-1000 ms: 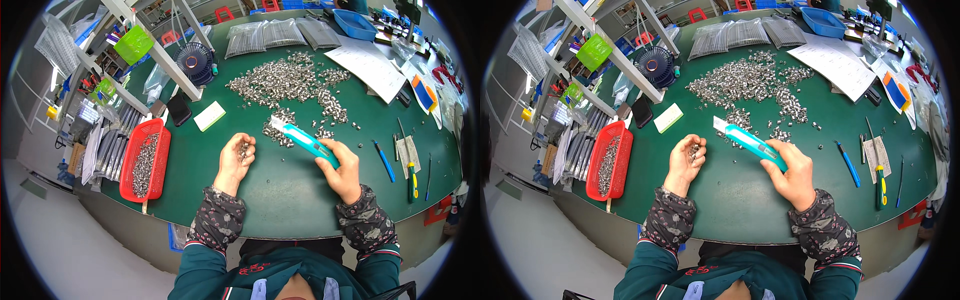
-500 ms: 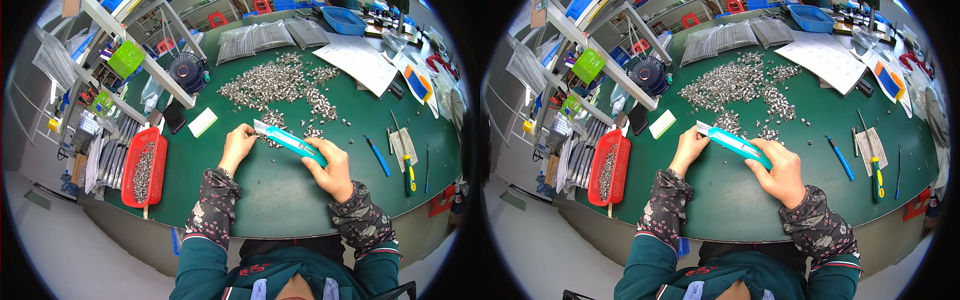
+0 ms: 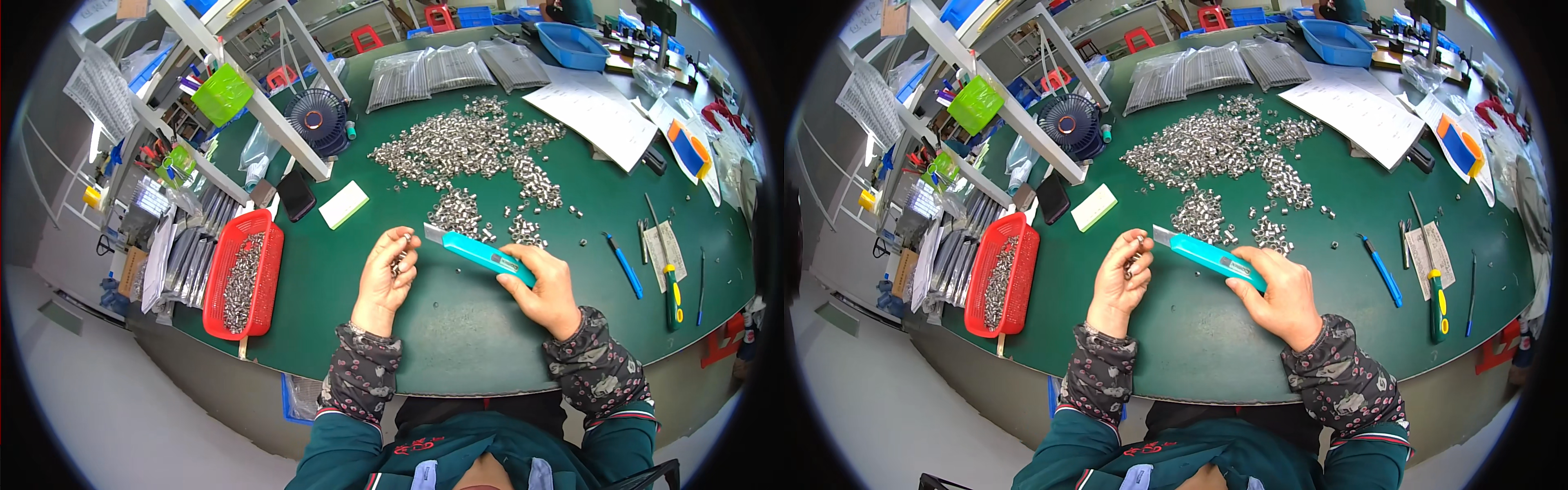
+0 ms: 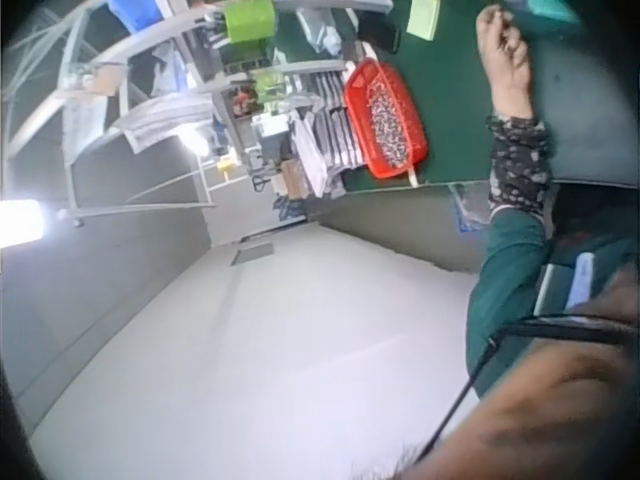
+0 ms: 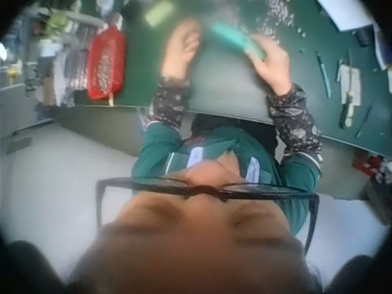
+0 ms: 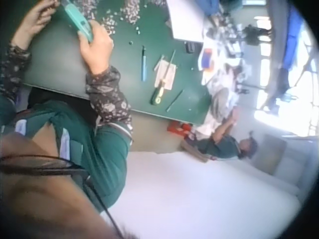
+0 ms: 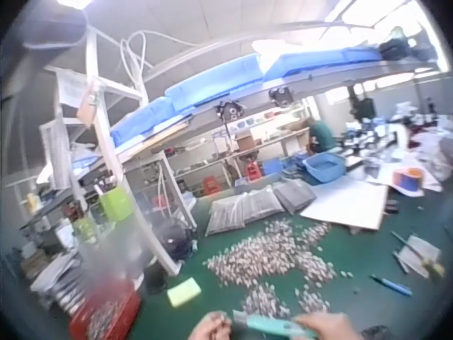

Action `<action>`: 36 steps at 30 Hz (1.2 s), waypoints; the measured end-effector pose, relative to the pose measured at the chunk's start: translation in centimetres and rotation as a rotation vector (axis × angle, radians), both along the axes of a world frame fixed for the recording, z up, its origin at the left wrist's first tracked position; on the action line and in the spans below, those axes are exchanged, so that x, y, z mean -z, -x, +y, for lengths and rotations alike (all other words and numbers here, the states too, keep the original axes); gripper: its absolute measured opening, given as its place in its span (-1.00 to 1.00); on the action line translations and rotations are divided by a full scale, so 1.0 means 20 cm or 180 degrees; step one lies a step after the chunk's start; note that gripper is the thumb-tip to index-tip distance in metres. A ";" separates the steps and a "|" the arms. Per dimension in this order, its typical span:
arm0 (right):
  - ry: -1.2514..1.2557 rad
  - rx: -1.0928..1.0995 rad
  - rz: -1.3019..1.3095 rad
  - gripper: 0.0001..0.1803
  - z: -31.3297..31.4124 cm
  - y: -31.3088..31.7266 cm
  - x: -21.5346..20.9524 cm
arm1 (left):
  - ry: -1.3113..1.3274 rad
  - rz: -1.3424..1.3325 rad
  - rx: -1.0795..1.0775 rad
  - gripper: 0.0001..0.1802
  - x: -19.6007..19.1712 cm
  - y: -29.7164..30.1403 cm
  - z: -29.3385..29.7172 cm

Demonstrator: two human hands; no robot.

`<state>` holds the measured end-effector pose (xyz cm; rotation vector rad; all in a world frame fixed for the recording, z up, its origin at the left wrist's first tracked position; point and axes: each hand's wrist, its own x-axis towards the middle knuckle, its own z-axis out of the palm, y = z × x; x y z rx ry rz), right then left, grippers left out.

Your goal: The person scrapes small metal parts one at a time using a utility knife, places them into a basket, sets the knife down on the table, and takes off their glasses.

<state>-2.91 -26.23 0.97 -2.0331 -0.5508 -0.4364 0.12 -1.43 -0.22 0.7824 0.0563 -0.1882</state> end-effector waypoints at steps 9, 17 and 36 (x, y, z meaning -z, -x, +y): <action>-0.0130 -0.0376 0.1021 -0.67 0.02 0.00 0.00 | -0.0152 -0.0070 0.0116 -0.83 0.03 0.00 0.02; -0.0098 -0.0494 0.1050 -0.68 0.02 -0.01 0.00 | -0.0317 -0.0208 0.0170 -0.86 0.04 0.01 0.00; 0.0363 -0.0076 0.0566 -0.70 0.03 0.00 0.02 | -0.0829 -0.0356 -0.0059 -0.82 0.06 0.03 -0.02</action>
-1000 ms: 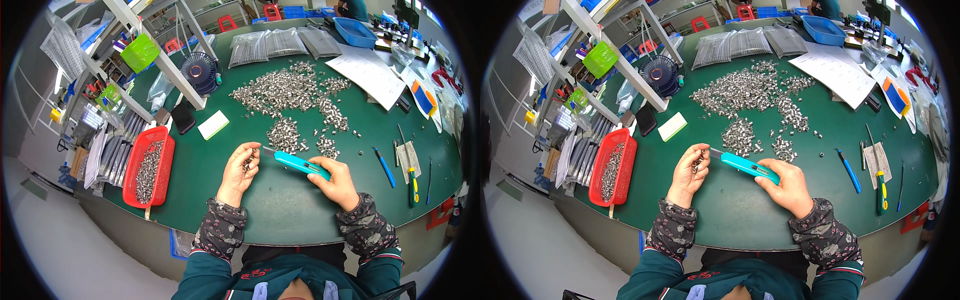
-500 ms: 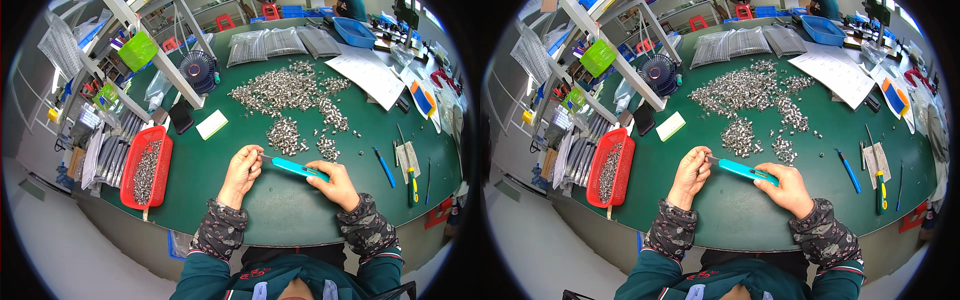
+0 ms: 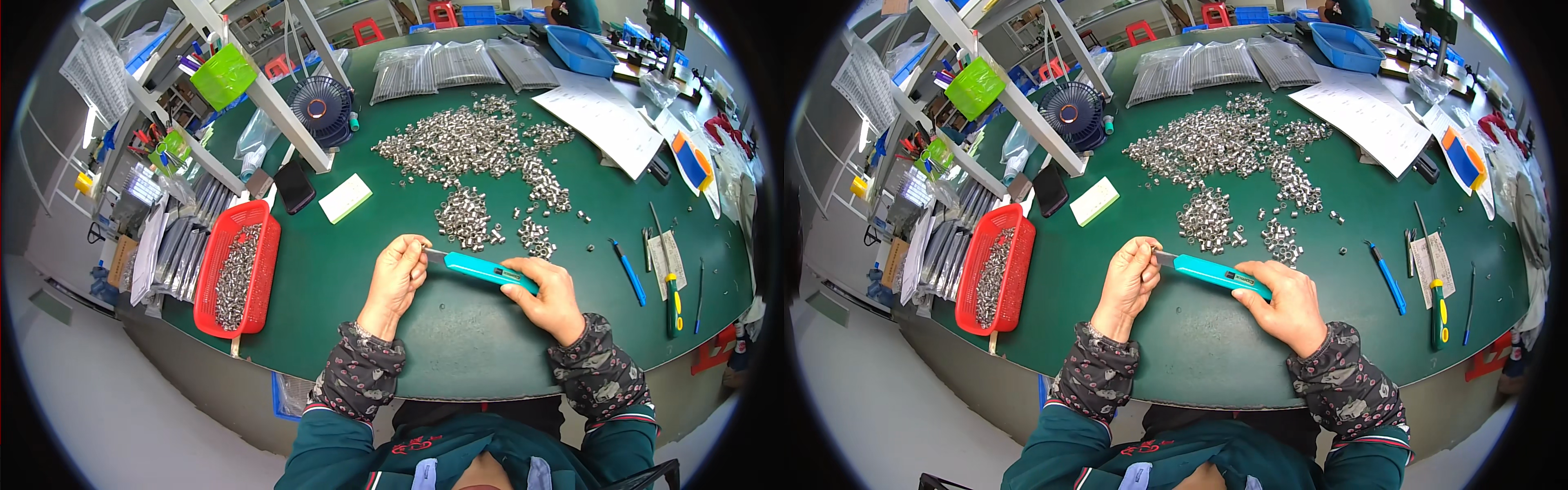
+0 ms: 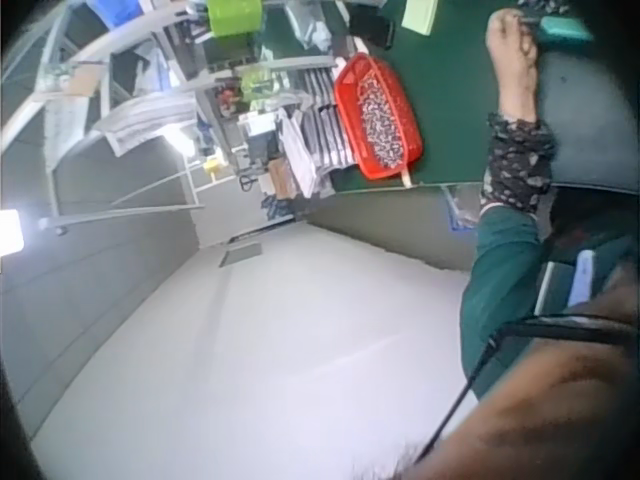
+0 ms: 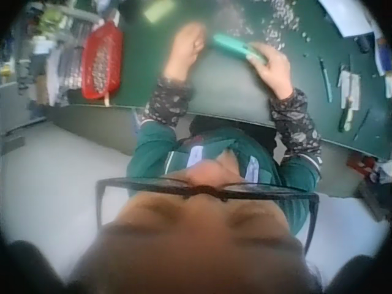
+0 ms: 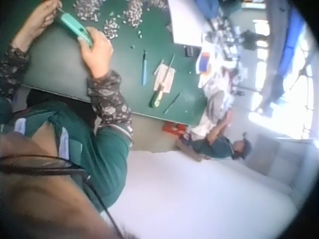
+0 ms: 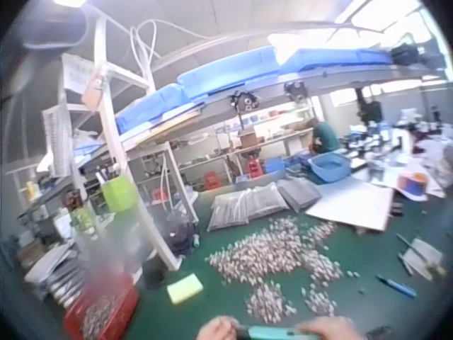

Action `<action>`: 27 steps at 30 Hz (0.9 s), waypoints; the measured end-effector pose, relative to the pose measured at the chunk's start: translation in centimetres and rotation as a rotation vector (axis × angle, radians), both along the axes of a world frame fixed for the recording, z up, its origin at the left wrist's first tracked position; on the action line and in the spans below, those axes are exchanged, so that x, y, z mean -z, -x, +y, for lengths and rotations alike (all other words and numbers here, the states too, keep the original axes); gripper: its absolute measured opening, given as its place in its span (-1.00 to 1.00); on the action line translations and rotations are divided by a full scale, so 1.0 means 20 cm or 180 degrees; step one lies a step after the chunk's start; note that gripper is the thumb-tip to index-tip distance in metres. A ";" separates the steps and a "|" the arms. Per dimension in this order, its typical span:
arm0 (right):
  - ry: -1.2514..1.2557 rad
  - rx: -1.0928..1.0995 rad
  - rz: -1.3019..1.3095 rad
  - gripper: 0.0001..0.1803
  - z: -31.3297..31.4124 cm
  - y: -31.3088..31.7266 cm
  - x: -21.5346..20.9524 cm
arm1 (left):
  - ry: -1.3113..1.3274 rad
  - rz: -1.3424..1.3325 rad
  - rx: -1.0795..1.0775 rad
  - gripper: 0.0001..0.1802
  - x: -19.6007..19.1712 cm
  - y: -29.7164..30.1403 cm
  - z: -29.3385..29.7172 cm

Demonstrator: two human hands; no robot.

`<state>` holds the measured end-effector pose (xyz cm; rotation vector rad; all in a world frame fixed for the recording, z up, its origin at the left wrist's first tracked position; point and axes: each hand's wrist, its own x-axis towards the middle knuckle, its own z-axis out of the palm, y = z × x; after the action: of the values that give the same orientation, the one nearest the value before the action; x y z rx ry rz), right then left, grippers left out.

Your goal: The person scrapes small metal parts one at a time using a utility knife, places them into a basket, sets the knife down on the table, and takes off their glasses.

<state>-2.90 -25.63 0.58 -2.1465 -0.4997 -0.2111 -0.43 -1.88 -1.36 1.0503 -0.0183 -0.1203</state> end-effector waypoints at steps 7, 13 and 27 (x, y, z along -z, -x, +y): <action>0.0181 0.0122 -0.0297 -0.70 0.00 0.01 -0.02 | -0.0182 -0.0021 -0.0084 -0.79 0.00 0.00 -0.01; 0.0237 0.0148 -0.0490 -0.70 0.00 0.01 -0.02 | -0.0335 -0.0003 -0.0140 -0.79 0.00 0.00 -0.01; 0.0302 0.0090 -0.0734 -0.69 0.00 0.01 -0.02 | -0.0417 0.0212 -0.0107 -0.75 -0.02 0.00 0.00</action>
<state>-3.13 -25.72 1.01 -2.2348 -0.6225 -0.4626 -0.47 -1.92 -0.93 1.1765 0.0684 -0.1273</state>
